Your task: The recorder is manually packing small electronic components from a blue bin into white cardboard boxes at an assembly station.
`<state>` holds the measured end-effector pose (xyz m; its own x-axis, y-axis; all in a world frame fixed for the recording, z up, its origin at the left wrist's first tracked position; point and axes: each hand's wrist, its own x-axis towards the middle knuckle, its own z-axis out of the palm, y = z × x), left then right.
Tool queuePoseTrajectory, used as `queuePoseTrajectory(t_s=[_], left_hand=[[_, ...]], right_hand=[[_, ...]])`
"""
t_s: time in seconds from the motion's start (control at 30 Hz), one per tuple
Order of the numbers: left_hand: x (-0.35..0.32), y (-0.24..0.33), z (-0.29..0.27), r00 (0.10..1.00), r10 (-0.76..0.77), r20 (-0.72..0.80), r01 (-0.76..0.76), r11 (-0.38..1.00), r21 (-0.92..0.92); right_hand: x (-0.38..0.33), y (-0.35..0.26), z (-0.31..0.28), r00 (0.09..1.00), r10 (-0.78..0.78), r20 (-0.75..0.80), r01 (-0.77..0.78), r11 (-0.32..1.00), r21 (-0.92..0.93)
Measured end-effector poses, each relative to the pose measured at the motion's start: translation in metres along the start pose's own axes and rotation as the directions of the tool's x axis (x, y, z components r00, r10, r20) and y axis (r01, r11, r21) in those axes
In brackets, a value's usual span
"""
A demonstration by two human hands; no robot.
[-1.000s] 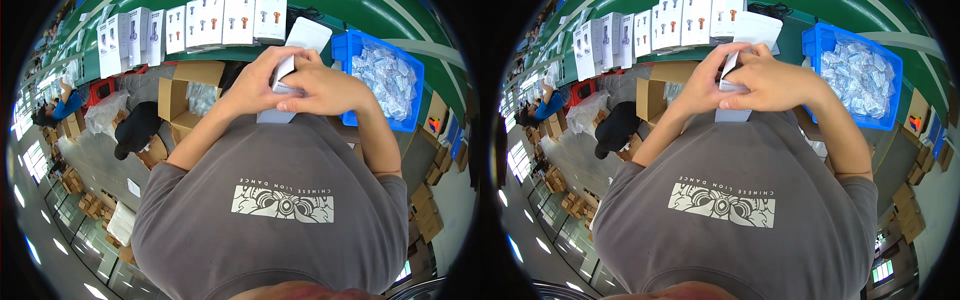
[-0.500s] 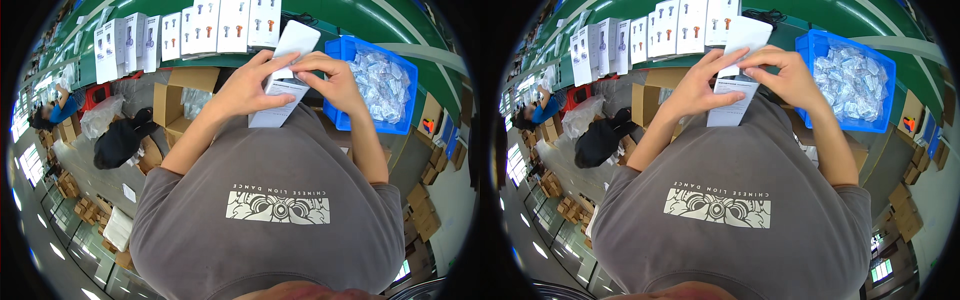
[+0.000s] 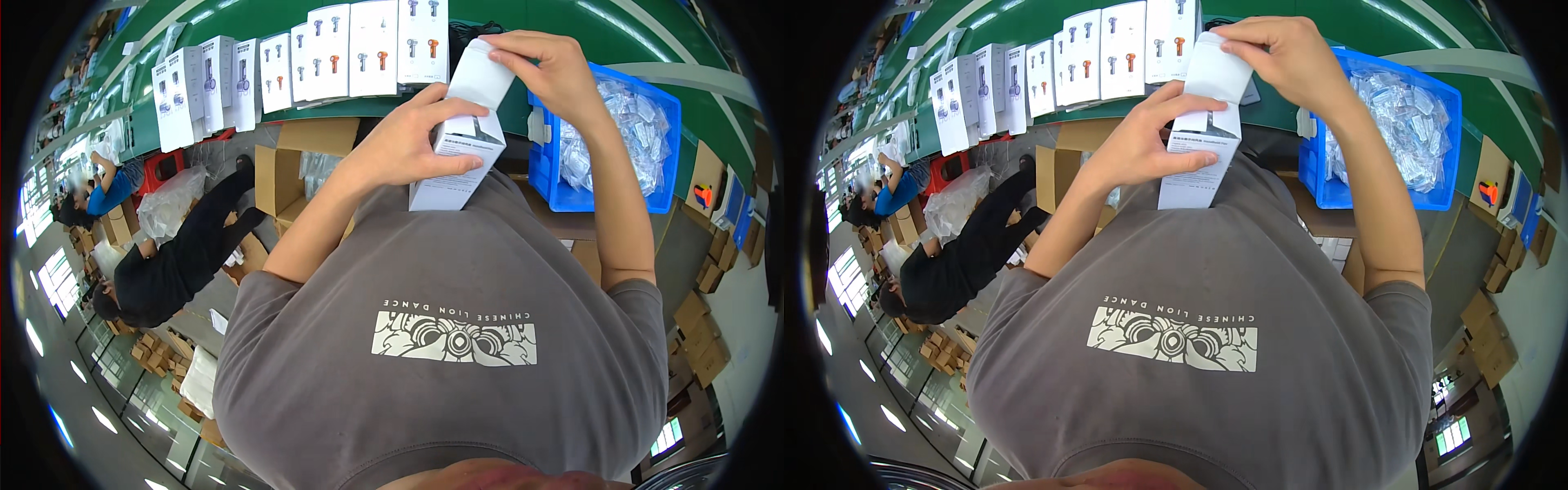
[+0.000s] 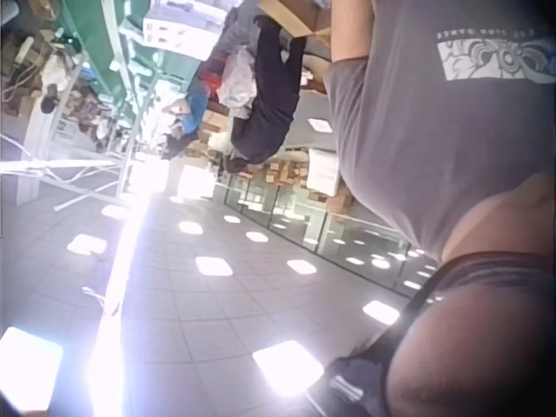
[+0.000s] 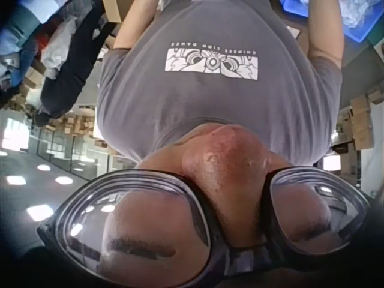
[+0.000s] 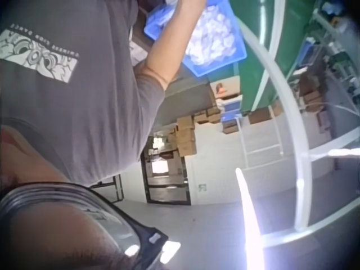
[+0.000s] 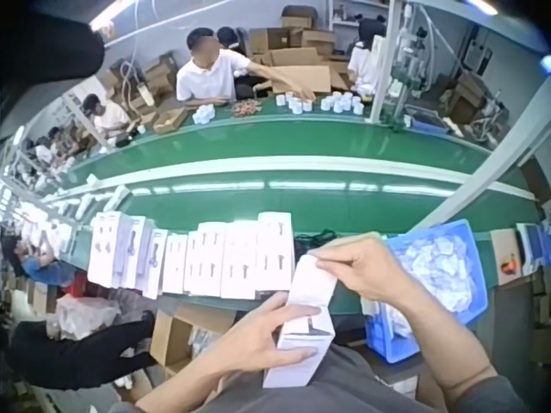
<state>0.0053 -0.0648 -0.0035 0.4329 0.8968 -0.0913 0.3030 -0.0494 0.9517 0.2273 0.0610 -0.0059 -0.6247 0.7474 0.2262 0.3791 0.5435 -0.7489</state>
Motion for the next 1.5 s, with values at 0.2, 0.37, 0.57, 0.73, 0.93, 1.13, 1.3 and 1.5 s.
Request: queuePoseTrajectory(t_s=[0.2,0.37,0.57,0.73,0.93,1.13,1.3,1.5], left_hand=[[-0.004,-0.006,-0.003,0.999,-0.017,-0.052,0.02,0.998,0.052],[-0.003,-0.006,-0.004,0.999,-0.044,-0.028,0.045,0.997,0.059],[-0.005,-0.011,0.004,0.986,-0.165,-0.008,0.165,0.986,-0.023],[-0.004,-0.018,0.012,0.99,-0.127,-0.062,0.129,0.992,0.018],[-0.005,-0.009,0.02,0.981,-0.043,-0.187,0.053,0.997,0.052],[-0.004,0.005,0.01,0.979,-0.202,-0.02,0.2,0.977,-0.068],[-0.005,-0.006,0.018,0.98,-0.197,-0.009,0.19,0.959,-0.211],[-0.006,-0.031,0.034,0.979,-0.133,-0.154,0.031,0.846,-0.532]], right_hand=[[-0.018,-0.009,0.011,0.983,0.175,0.05,-0.181,0.905,0.384],[-0.022,-0.029,0.011,0.861,0.39,0.326,-0.501,0.544,0.673],[-0.029,-0.053,0.002,0.883,0.347,0.316,-0.465,0.737,0.491],[-0.04,-0.067,0.014,0.911,0.373,0.177,-0.413,0.823,0.39],[-0.052,-0.063,0.022,0.921,0.372,0.115,-0.387,0.835,0.392],[-0.056,-0.063,0.037,0.97,0.243,0.031,-0.231,0.865,0.446],[-0.066,-0.053,0.046,0.989,0.139,0.05,-0.146,0.868,0.474],[-0.071,-0.063,0.052,0.996,0.041,0.077,-0.063,0.946,0.317]])
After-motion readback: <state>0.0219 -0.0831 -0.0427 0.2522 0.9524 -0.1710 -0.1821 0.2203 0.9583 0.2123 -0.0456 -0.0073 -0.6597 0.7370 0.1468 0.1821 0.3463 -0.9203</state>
